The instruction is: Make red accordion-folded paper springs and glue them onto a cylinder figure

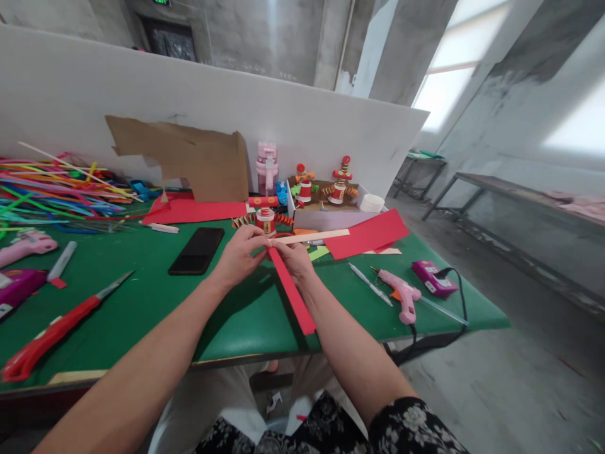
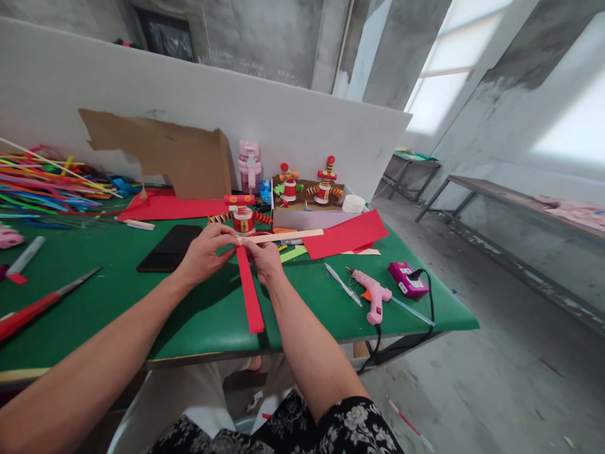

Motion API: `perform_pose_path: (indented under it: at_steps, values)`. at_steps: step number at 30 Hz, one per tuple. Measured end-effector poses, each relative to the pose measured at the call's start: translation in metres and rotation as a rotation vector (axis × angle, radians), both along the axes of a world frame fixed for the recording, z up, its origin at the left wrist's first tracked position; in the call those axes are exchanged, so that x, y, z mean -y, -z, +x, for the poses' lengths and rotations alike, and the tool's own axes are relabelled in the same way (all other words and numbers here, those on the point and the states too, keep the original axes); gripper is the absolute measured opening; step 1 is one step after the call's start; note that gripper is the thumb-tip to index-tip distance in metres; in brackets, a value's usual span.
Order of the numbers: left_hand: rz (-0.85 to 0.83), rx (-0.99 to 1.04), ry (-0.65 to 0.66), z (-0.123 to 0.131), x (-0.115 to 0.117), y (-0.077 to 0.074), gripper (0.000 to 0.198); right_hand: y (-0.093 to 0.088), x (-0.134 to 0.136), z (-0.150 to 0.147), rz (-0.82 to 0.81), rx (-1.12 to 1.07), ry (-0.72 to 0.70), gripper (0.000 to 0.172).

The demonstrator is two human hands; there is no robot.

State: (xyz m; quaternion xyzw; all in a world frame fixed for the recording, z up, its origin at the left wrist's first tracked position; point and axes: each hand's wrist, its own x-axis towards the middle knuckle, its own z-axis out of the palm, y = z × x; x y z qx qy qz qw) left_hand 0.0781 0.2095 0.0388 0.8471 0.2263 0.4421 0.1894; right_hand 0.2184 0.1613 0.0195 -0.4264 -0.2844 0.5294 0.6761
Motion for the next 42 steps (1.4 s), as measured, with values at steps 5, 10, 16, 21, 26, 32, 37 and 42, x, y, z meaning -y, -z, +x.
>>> perform_pose_path:
  at_steps: [5, 10, 16, 21, 26, 32, 37, 42]
  values:
    - [-0.323, 0.227, -0.012, 0.006, 0.003, 0.001, 0.019, -0.003, 0.004, 0.001, 0.036, 0.01, -0.054, 0.028]
    - [-0.695, 0.383, 0.022, 0.012, 0.005, 0.002, 0.032, -0.001, 0.004, -0.001, 0.062, 0.04, -0.057, 0.027]
    - [-0.793, 0.488, 0.045, 0.012, 0.005, 0.003, 0.031, 0.0, 0.003, -0.001, 0.06, 0.072, -0.075, 0.026]
    - [-0.857, 0.543, 0.017, 0.01, 0.001, 0.006, 0.035, 0.0, 0.003, -0.003, 0.051, 0.096, -0.107, 0.032]
    - [-0.913, 0.567, 0.044, 0.011, 0.002, 0.006, 0.036, 0.001, 0.002, -0.004, 0.068, 0.145, -0.106, 0.031]
    - [-1.033, 0.583, 0.073, 0.008, 0.0, 0.002, 0.042, 0.001, 0.001, -0.001, 0.045, 0.163, -0.116, 0.024]
    - [-1.116, 0.442, 0.101, 0.001, -0.003, -0.001, 0.043, -0.003, 0.002, 0.004, -0.003, 0.151, -0.063, 0.019]
    - [-1.096, 0.296, 0.102, -0.001, -0.002, -0.002, 0.042, -0.005, 0.003, 0.005, -0.001, 0.217, -0.101, 0.019]
